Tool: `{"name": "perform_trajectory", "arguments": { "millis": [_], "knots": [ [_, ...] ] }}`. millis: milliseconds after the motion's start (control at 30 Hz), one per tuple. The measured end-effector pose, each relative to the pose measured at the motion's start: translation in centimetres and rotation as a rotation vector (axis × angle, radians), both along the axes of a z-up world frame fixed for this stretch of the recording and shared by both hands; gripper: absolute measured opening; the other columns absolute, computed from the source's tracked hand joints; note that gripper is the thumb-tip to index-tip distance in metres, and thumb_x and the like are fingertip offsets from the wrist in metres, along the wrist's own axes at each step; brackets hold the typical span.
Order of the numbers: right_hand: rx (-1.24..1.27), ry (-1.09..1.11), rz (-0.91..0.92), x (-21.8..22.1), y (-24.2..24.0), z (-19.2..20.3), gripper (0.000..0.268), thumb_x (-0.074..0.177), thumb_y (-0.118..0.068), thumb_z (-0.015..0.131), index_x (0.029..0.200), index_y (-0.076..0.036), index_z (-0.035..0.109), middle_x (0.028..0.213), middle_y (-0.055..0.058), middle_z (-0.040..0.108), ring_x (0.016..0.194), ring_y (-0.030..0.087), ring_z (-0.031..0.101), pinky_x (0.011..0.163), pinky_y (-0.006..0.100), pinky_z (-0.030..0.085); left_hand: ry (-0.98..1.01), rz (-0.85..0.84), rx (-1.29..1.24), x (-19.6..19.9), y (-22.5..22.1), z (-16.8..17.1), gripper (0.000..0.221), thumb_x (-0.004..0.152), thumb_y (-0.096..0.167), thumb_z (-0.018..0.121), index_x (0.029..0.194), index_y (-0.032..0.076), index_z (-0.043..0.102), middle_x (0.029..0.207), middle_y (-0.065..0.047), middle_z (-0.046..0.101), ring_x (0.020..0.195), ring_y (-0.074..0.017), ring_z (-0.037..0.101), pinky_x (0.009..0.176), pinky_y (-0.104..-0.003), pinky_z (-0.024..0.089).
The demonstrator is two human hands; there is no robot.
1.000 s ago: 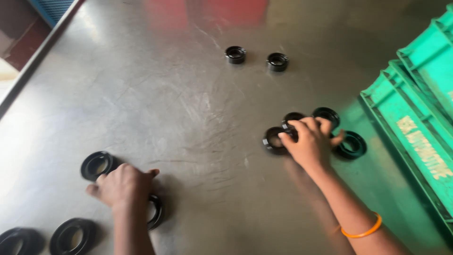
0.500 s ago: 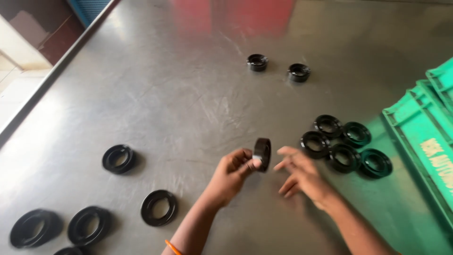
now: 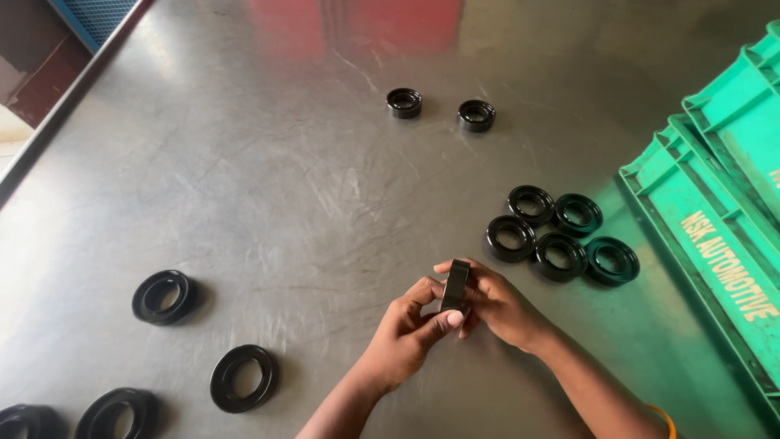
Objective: Inspecting and sorting black automotive gaskets or seals on a metal table and placing them into a plastic crate.
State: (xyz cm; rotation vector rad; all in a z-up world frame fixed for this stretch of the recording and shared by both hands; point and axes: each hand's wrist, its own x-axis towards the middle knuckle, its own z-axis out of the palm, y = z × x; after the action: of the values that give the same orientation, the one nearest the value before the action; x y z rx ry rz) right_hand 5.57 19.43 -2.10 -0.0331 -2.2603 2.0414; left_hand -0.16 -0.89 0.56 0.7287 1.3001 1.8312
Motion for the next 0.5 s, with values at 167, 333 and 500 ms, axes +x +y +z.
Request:
{"name": "perform_trajectory", "arguments": {
  "millis": [167,333,500],
  "knots": [
    [0.531,0.343,-0.103,0.7,-1.9,3.8,0.053,0.085,0.007,0.062,0.135,-0.010,0.059,0.101,0.005,0.066,0.080,0.014,0.066,0.067,0.027,0.054,0.153,0.047,-0.039,0.5,0.6,-0.2,0.023,0.097,0.023,0.068,0.109,0.004,0.065,0.108,0.002,0.056,0.108,-0.0141,0.053,0.103,-0.034,0.042],
    [0.375,0.205,-0.054,0.3,0.0,0.9,0.050,0.087,0.007,0.066,0.134,-0.009,0.059,0.102,0.011,0.064,0.084,0.018,0.064,0.069,0.030,0.054,0.260,0.101,-0.091,0.7,1.0,-1.3,0.022,0.096,0.022,0.071,0.105,0.004,0.062,0.102,-0.001,0.059,0.102,-0.0165,0.054,0.098,-0.034,0.044],
    [0.718,0.481,-0.128,0.7,-1.9,4.3,0.060,0.076,0.015,0.062,0.130,-0.009,0.060,0.111,0.009,0.067,0.084,0.016,0.068,0.066,0.028,0.056,-0.074,-0.002,-0.024,0.8,1.0,-1.8,0.022,0.099,0.023,0.068,0.113,0.007,0.061,0.104,-0.001,0.061,0.104,-0.0121,0.054,0.099,-0.032,0.043]
  ]
}}
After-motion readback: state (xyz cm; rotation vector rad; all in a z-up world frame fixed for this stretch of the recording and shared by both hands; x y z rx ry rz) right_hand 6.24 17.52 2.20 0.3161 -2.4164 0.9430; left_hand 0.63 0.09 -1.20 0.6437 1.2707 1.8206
